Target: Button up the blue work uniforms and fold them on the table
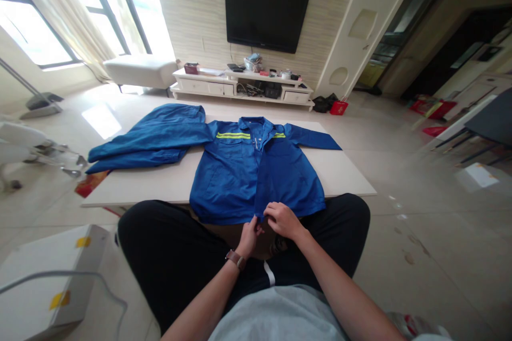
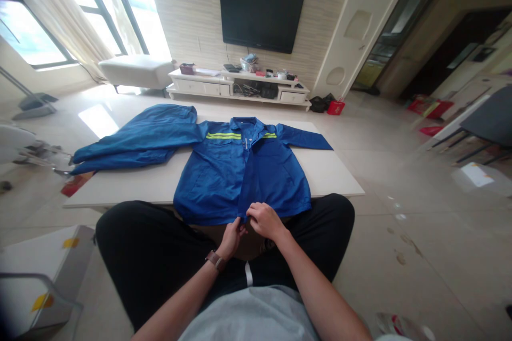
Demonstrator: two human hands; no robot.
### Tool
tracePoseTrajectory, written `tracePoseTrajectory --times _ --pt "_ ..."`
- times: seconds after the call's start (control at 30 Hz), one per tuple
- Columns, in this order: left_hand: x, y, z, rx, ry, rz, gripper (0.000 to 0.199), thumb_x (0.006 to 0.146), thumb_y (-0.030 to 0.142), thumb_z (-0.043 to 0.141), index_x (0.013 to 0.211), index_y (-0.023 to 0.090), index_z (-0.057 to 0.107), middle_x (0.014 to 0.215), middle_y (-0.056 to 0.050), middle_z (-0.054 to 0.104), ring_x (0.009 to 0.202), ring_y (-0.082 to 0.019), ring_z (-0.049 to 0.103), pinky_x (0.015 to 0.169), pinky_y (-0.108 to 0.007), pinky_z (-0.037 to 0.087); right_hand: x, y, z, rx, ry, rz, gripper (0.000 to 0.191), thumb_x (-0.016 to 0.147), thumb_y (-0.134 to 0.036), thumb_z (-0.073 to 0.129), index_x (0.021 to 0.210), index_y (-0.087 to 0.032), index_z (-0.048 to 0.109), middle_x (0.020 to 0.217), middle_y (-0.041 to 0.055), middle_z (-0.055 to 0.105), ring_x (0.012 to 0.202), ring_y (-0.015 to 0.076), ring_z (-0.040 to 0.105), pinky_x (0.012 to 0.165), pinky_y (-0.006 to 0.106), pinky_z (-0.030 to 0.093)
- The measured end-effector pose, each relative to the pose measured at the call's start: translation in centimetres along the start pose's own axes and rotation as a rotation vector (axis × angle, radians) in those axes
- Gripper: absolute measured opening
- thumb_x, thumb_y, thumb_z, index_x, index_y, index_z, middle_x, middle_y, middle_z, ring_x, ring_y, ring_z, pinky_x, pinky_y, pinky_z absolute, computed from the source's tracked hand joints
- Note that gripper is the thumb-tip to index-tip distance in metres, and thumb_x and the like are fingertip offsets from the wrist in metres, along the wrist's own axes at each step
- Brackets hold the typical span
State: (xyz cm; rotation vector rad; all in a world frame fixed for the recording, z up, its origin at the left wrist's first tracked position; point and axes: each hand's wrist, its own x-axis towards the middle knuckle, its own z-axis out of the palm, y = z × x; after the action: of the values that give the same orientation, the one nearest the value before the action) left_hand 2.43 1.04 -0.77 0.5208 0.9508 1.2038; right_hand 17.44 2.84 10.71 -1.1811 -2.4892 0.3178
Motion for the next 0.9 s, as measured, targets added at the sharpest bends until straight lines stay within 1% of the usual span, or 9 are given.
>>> tracePoseTrajectory --times 0.13,0.2,0.3,0.4,0.57,0.67,0.77,0.9 --pt "-0.15 0.15 0.04 -0.013 0.008 -0.007 0.052 0.075 0.064 0.074 0.06 0.018 0.053 0.055 0.004 0.045 0.054 -0.01 0.043 0.058 -0.025 0.042 -0.26 0.14 0.04 -0.038 -0.035 -0.006 0.044 0.083 -0.003 0.056 0.118 -0.025 0.07 0.098 0.0042 0.065 0.091 0.0194 0.058 0.082 0.031 0.04" --pt "-0.17 0.2 0.09 -0.033 0.014 -0.008 0.053 0.074 0.064 0.075 0.06 0.018 0.052 0.056 0.004 0.046 0.055 -0.01 0.044 0.058 -0.025 0.042 -0.36 0.27 0.1 -0.061 -0.061 -0.012 0.047 0.083 -0.004 0.057 0.121 -0.029 0.071 0.097 0.0034 0.064 0.09 0.0191 0.057 0.08 0.031 0.039" --pt "-0.09 0.23 0.19 -0.053 0.014 -0.005 0.056 0.074 0.067 0.074 0.058 0.019 0.049 0.055 0.004 0.044 0.054 -0.01 0.042 0.057 -0.025 0.042 -0.42 0.29 0.24 -0.096 -0.084 -0.002 0.048 0.084 -0.005 0.058 0.122 -0.031 0.072 0.095 0.003 0.063 0.088 0.0183 0.056 0.077 0.03 0.038" --pt "-0.03 0.27 0.19 -0.024 0.028 -0.007 0.057 0.073 0.069 0.072 0.057 0.019 0.049 0.053 0.005 0.042 0.052 -0.009 0.04 0.055 -0.025 0.04 -0.39 0.06 0.35 -0.127 -0.103 0.016 0.048 0.085 -0.006 0.059 0.123 -0.031 0.072 0.095 0.0033 0.063 0.087 0.0178 0.056 0.076 0.029 0.038" --pt "-0.13 0.4 -0.03 0.053 0.042 0.0 0.051 0.068 0.059 0.081 0.056 0.016 0.055 0.053 0.004 0.046 0.056 -0.011 0.046 0.059 -0.025 0.041 -0.48 -0.44 0.19 -0.16 -0.134 0.011 0.045 0.088 -0.009 0.059 0.128 -0.028 0.068 0.1 0.0044 0.063 0.092 0.0186 0.057 0.078 0.03 0.04" --pt "-0.16 0.45 -0.11 0.039 0.04 0.003 0.049 0.067 0.058 0.081 0.058 0.016 0.059 0.056 0.002 0.052 0.06 -0.012 0.05 0.061 -0.026 0.041 -0.63 -0.58 0.04 -0.134 -0.112 0.0 0.04 0.09 -0.016 0.062 0.128 -0.027 0.067 0.102 0.0048 0.063 0.096 0.0195 0.057 0.082 0.03 0.042" --pt "-0.13 0.44 -0.17 0.02 0.031 0.005 0.047 0.068 0.058 0.081 0.06 0.015 0.063 0.058 0.0 0.055 0.064 -0.014 0.053 0.063 -0.027 0.042 -0.68 -0.61 0.2 -0.1 -0.065 -0.008 0.034 0.09 -0.025 0.068 0.124 -0.025 0.068 0.104 0.0053 0.063 0.099 0.021 0.057 0.085 0.032 0.043" --pt "-0.05 0.39 -0.28 -0.007 0.012 0.009 0.044 0.068 0.056 0.081 0.063 0.015 0.066 0.06 -0.001 0.057 0.066 -0.015 0.055 0.063 -0.028 0.042 -0.39 -0.55 0.94 -0.076 -0.007 -0.018 0.032 0.086 -0.024 0.076 0.117 -0.024 0.069 0.105 0.0056 0.064 0.1 0.0221 0.057 0.086 0.034 0.045"
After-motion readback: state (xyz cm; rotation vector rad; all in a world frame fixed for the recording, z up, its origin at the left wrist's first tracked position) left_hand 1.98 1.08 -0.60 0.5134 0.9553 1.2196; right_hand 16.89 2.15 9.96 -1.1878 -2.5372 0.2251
